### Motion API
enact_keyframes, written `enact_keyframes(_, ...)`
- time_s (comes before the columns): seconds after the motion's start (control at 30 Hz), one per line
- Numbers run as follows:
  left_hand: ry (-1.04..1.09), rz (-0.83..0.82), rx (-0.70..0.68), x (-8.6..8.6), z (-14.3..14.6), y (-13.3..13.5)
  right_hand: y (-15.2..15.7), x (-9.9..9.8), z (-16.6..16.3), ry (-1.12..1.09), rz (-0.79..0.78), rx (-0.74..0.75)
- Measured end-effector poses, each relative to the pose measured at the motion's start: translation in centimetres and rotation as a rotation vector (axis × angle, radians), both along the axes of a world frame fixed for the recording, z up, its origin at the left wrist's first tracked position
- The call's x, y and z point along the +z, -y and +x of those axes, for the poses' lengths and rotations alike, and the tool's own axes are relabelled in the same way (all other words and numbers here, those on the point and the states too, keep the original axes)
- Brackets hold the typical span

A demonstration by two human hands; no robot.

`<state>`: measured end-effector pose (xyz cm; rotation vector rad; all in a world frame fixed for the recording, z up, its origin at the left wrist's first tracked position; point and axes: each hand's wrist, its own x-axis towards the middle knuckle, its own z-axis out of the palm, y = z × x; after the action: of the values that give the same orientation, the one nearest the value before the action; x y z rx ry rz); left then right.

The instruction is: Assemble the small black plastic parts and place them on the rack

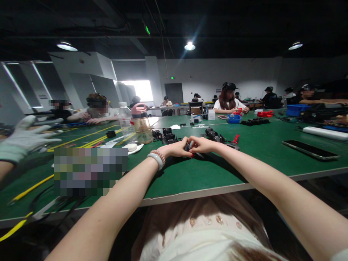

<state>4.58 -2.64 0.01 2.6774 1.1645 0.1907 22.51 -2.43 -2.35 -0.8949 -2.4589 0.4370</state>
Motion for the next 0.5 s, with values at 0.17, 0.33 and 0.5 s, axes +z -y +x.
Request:
enact_keyframes(0.17, 0.005, -0.012, 0.009, 0.06, 0.06, 0.12, 0.06, 0.1, 0.0, 0.001, -0.007, -0.011)
enact_keyframes(0.33, -0.003, -0.001, 0.003, 0.1, 0.08, 0.19, 0.1, 0.12, 0.01, -0.006, -0.017, -0.003)
enact_keyframes(0.5, -0.01, 0.002, -0.002, 0.08, 0.06, 0.12, 0.01, 0.06, 0.0, -0.009, -0.017, -0.009)
